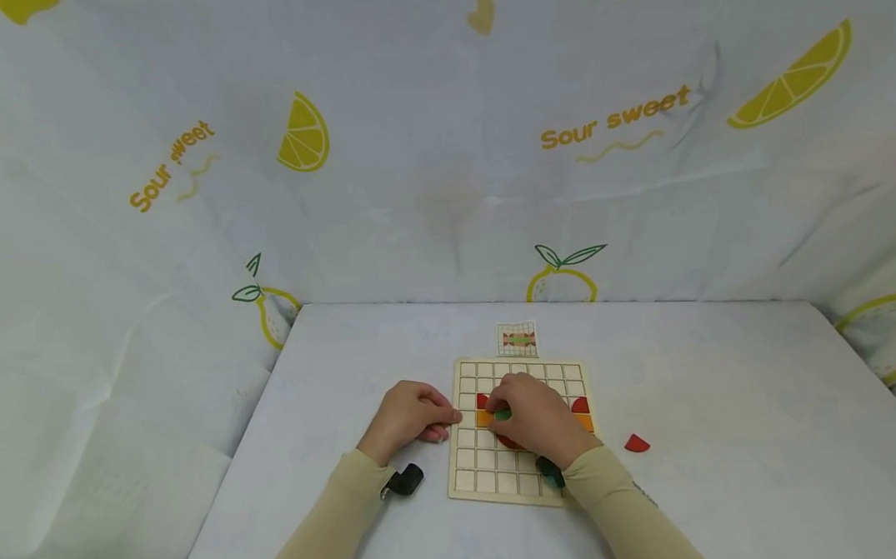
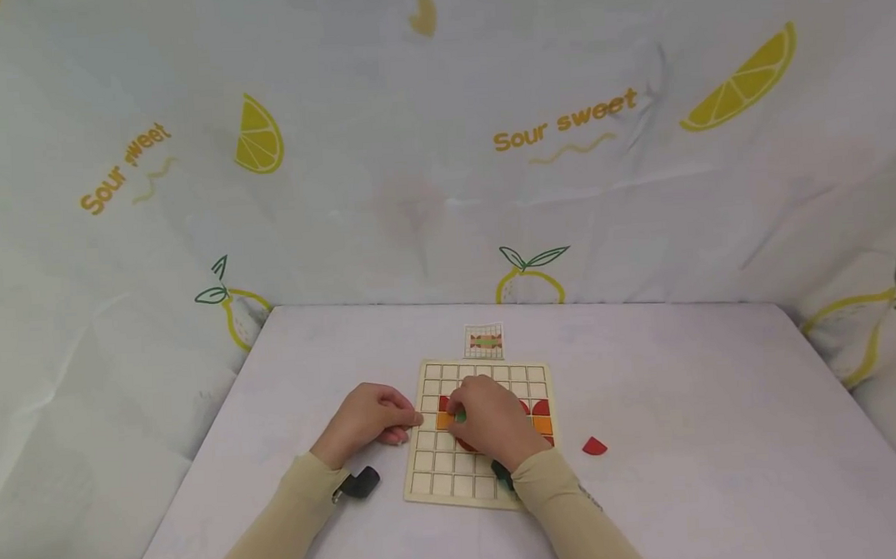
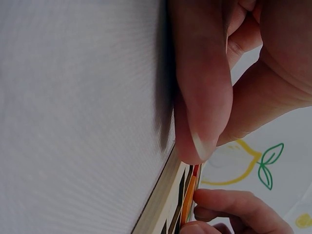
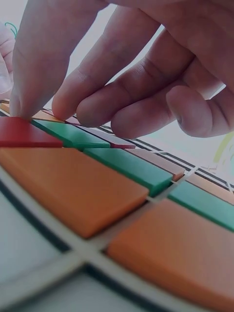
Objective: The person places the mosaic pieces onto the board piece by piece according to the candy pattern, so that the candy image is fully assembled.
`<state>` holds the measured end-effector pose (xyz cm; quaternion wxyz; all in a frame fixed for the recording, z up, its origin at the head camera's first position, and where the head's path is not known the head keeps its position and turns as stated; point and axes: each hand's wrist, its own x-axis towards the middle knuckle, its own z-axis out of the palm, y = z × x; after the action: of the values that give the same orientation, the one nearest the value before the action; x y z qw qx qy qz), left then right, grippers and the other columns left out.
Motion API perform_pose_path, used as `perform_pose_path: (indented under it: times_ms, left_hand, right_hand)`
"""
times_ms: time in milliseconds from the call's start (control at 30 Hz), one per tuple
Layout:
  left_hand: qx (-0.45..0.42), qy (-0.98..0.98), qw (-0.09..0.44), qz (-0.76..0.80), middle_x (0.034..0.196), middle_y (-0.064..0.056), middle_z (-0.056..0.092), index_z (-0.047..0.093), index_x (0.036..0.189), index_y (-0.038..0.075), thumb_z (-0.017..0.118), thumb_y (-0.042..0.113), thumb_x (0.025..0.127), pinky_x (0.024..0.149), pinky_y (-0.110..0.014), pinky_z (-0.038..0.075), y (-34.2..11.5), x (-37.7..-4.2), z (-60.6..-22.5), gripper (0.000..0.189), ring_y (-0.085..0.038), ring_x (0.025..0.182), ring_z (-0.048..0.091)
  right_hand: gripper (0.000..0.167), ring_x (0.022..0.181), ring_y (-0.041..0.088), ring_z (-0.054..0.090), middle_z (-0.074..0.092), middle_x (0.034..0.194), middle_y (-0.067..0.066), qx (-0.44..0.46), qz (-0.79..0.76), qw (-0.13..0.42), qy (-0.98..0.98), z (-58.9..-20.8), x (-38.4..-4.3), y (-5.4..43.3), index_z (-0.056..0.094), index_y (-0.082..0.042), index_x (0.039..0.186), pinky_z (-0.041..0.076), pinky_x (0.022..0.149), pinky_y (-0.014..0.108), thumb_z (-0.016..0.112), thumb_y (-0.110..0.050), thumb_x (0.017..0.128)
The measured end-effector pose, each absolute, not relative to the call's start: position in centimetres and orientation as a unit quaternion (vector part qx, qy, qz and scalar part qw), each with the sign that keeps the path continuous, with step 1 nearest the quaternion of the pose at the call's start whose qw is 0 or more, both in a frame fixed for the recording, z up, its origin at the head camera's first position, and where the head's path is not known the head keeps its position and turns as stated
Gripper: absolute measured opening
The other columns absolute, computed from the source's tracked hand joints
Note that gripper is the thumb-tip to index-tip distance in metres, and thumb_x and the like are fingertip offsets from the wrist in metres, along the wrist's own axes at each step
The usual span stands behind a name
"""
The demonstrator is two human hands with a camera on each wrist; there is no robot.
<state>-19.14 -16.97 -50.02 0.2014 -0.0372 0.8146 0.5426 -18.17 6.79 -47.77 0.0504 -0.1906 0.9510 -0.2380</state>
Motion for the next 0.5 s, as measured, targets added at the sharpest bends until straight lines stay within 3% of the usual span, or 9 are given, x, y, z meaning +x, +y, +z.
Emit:
perform_pose_path:
  times_ms: [500]
  left_hand:
    - [-0.040,0.817,0.204,0.538,0.076,-0.005,0.078,0.077,0.094,0.008,0.095,0.023,0.085,0.060,-0.022,0.062,-16.86,-19.19,-50.02,0.024,-0.010,0.062,0.071]
  right_hand:
    - [0.013,0.086,0.009,0.059,0.067,0.088,-0.011,-0.185,-0.254,0.049,0.948,-47.45,-18.12,7.68,0.082,-0.020,0.093,0.058,0.084,0.035,0.092,-0.027,0.088]
